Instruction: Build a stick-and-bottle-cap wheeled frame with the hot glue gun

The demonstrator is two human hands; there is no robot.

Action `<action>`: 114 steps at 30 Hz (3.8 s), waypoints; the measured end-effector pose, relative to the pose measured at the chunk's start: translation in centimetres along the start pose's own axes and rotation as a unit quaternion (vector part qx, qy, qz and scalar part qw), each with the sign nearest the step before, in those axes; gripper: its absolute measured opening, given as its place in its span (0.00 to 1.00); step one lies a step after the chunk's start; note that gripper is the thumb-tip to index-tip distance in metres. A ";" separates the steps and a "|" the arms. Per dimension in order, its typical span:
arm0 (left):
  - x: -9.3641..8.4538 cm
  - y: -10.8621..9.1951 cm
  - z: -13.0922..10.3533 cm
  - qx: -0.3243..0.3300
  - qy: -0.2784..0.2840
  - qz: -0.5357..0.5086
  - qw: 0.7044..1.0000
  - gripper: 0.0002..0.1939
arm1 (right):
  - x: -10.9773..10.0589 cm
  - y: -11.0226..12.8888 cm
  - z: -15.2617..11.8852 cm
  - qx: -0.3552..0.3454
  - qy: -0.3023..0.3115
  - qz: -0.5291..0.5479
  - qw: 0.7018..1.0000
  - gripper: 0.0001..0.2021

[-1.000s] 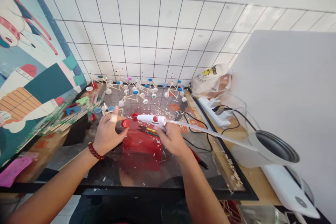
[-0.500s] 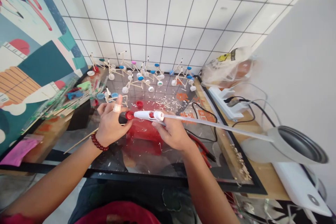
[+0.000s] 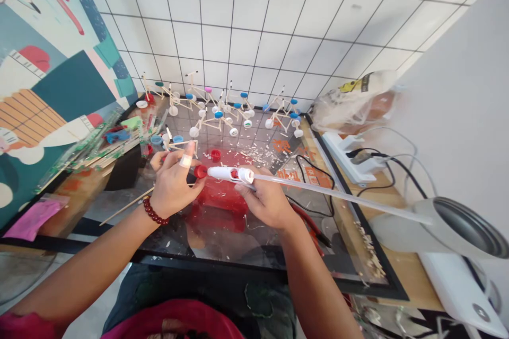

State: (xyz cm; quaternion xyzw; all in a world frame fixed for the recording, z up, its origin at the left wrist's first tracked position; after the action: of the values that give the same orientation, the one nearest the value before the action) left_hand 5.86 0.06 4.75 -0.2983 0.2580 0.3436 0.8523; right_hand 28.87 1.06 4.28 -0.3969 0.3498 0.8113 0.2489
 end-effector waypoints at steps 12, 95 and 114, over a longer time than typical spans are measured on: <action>0.1 0.0 0.0 -0.026 0.003 -0.026 0.999 0.49 | -0.4 0.3 0.3 0.009 -0.009 0.011 1.000 0.11; -1.4 -0.5 0.3 0.065 -0.055 0.026 0.996 0.51 | -0.7 -1.0 0.2 0.108 -0.100 0.090 0.985 0.13; -9.0 -2.9 2.6 -0.001 0.095 0.090 0.991 0.12 | 0.1 -2.9 0.7 0.165 -0.084 0.036 0.982 0.14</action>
State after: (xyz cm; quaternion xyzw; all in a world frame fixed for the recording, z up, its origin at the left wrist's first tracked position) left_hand 2.92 -3.74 13.25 -0.3064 0.3634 0.3889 0.7892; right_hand 30.51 3.44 3.42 -0.2676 0.4708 0.7811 0.3106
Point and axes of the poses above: each hand's wrist, its own z-axis towards the middle knuckle, its own x-axis out of the palm, y = z × x, the point moved 3 cm from there along z, towards the middle knuckle, and after that the axes turned 11 degrees about -z, right-handed, at the moved point
